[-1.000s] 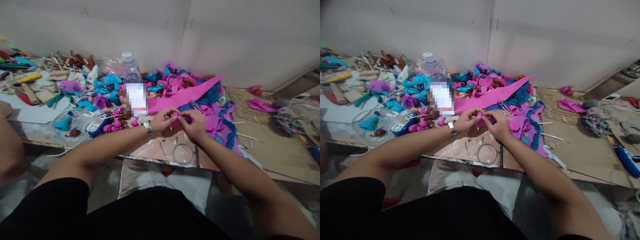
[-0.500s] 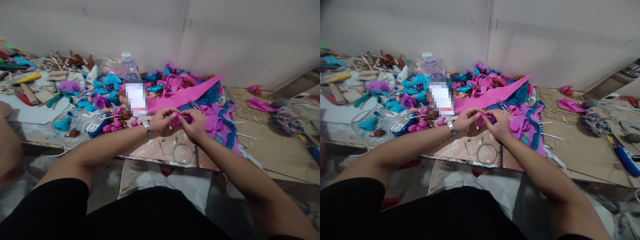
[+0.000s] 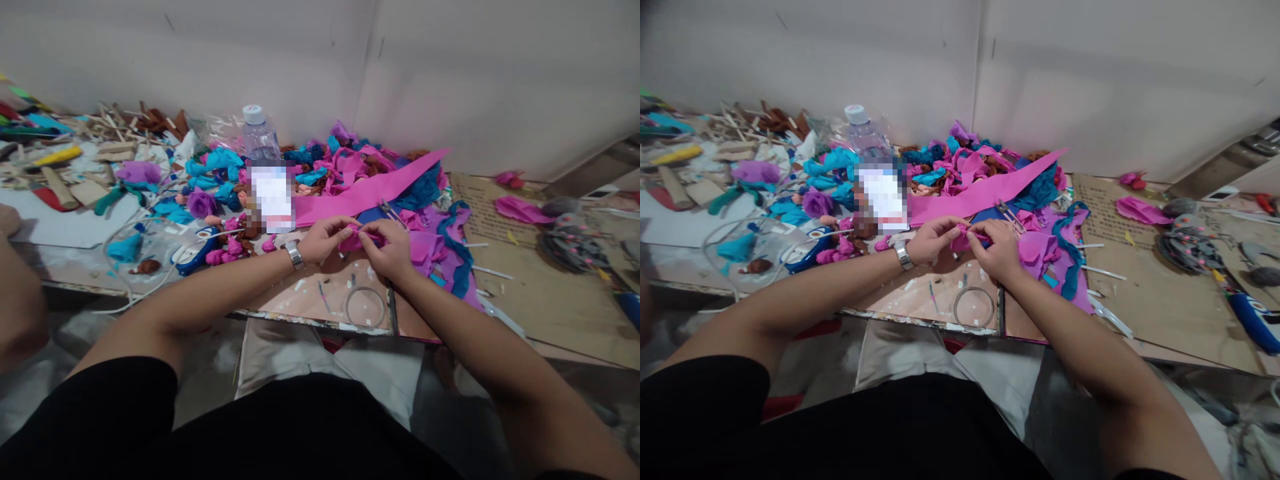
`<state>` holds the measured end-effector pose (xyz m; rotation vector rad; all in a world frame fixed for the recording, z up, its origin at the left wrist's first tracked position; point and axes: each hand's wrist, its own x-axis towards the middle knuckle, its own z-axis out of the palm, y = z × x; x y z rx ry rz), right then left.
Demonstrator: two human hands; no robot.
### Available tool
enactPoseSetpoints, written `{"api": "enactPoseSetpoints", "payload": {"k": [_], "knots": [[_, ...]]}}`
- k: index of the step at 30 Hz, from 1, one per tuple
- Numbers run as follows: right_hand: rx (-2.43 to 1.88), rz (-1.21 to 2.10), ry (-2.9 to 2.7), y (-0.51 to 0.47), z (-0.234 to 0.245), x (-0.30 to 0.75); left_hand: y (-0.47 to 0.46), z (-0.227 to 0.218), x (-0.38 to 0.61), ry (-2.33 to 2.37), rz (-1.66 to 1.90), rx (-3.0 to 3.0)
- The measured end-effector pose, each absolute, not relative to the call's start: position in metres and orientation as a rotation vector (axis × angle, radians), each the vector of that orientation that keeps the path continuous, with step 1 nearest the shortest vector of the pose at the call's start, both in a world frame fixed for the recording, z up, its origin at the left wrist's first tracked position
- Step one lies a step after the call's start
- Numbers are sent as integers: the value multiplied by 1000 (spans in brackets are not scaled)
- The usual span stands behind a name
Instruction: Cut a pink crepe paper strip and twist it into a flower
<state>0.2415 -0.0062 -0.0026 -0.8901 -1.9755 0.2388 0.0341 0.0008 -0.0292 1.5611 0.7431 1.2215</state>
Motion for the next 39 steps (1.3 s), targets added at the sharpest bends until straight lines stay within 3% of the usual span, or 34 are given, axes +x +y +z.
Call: {"api": "enactPoseSetpoints", "payload": {"k": [39], "knots": [[-931,333,-1952,-6,-3,240,-4,-24,34,832,1194,1533]]}}
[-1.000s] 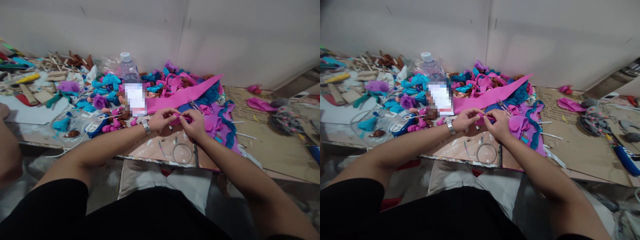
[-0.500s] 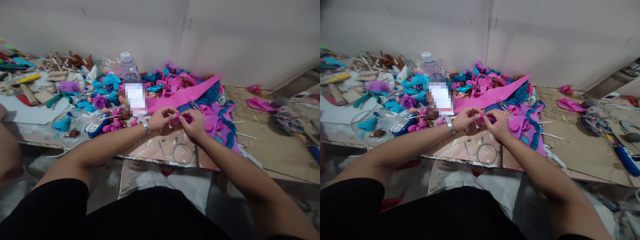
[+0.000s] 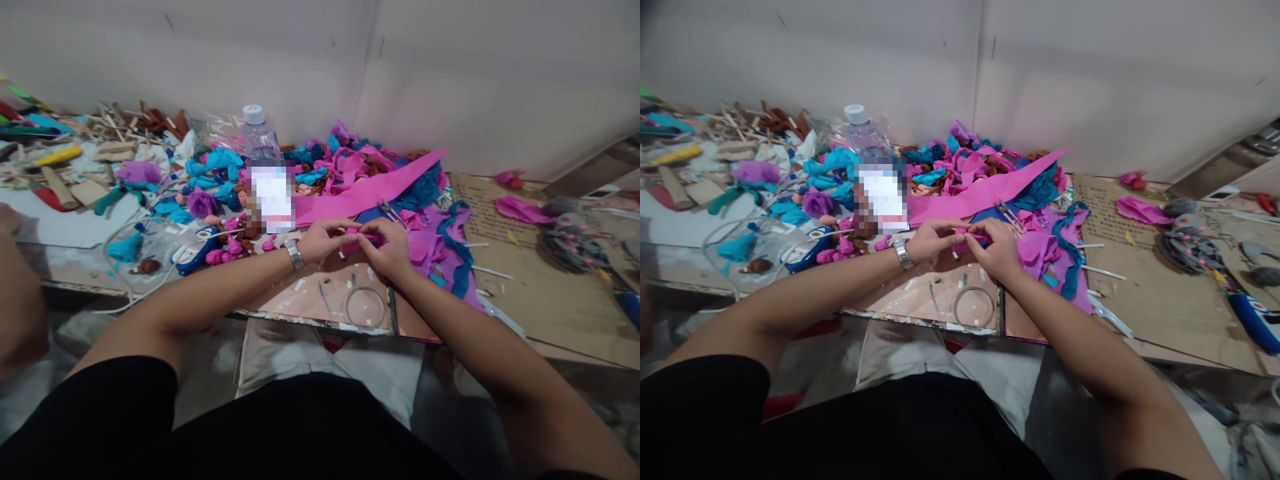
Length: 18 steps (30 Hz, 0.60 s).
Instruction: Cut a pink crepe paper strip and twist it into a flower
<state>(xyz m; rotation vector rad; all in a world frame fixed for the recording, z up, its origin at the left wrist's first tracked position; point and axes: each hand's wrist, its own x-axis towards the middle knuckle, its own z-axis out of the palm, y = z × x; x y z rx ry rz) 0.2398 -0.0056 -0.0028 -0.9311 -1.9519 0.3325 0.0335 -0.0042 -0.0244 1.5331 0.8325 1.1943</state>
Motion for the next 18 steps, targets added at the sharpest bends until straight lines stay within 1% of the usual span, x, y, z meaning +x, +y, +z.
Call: {"api": "enactPoseSetpoints", "payload": {"k": [12,18], "knots": [[-902,339,-1957,-2,-8,242,1,-34,38,739,1238,1293],[-863,283,-1980,-1,-7,243,3,-33,35,704,1201,1314]]}}
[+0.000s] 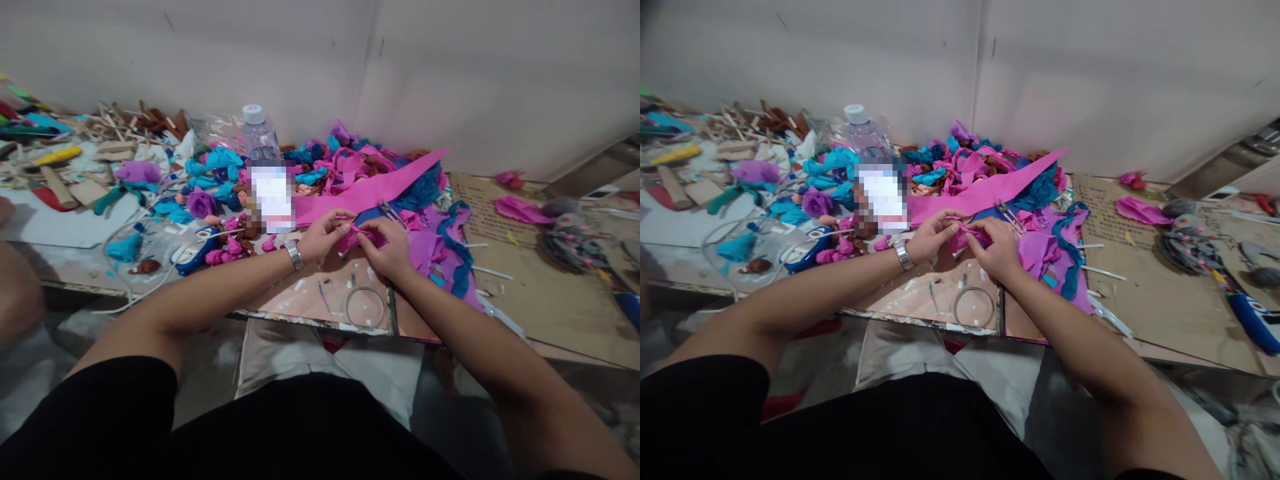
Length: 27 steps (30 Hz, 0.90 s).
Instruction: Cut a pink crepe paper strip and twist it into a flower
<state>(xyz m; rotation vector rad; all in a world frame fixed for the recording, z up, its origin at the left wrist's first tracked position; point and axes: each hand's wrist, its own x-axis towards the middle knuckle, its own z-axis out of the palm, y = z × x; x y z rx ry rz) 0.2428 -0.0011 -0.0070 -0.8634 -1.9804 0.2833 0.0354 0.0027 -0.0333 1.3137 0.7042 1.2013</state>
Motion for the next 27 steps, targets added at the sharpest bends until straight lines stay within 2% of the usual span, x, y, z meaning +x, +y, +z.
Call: {"api": "enactPoseSetpoints", "payload": {"k": [14,27], "knots": [[-909,243,-2034,-2,-8,243,-3,-32,33,742,1273,1822],[-905,295,-2059,-3,-7,243,-7,-33,33,756,1271,1955]]}}
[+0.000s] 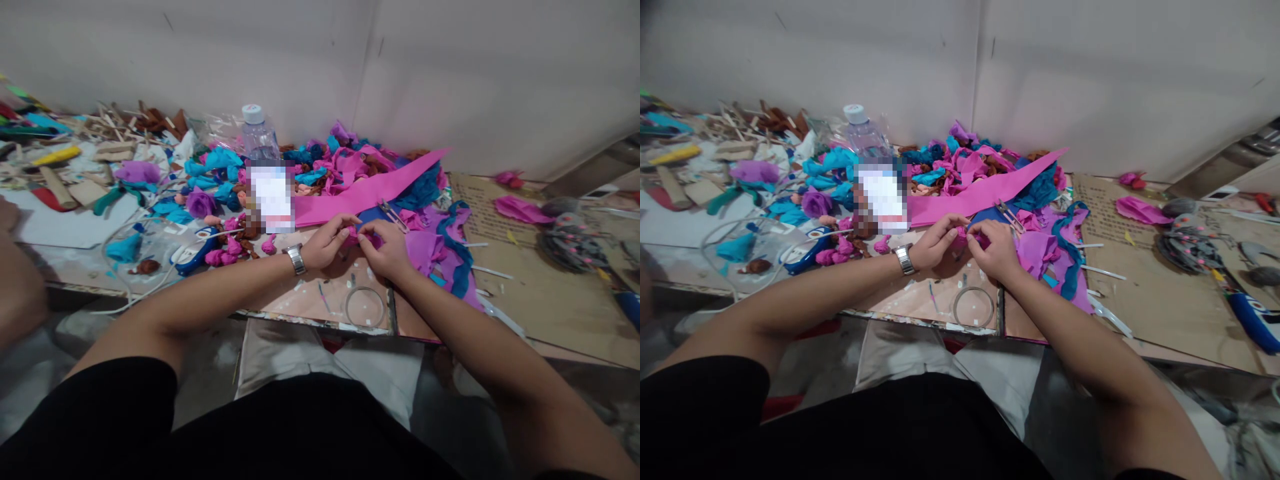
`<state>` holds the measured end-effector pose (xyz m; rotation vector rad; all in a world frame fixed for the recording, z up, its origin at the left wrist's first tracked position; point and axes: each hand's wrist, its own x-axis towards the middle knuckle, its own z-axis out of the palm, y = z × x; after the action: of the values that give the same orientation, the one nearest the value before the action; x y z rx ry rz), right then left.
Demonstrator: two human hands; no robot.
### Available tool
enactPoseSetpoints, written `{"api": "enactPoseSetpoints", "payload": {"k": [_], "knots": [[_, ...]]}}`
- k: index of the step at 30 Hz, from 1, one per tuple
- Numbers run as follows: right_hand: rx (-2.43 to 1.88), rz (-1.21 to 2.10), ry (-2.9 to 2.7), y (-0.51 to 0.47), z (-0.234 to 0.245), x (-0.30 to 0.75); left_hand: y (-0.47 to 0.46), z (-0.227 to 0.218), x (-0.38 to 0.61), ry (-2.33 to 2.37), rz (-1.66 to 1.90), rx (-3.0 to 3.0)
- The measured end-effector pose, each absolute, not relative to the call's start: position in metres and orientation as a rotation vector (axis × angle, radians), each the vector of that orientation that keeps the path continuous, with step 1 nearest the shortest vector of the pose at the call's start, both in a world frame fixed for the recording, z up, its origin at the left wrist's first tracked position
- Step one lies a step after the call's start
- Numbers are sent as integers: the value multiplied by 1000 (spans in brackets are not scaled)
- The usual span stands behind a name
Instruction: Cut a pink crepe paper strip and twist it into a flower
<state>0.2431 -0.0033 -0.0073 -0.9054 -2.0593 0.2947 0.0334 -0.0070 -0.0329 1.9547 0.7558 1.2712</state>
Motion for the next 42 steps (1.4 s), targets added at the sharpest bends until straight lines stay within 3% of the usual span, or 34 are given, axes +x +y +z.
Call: {"api": "enactPoseSetpoints", "payload": {"k": [42], "knots": [[-899,260,-2043,-4,-7,242,-5,-32,34,702,1273,1795]]}}
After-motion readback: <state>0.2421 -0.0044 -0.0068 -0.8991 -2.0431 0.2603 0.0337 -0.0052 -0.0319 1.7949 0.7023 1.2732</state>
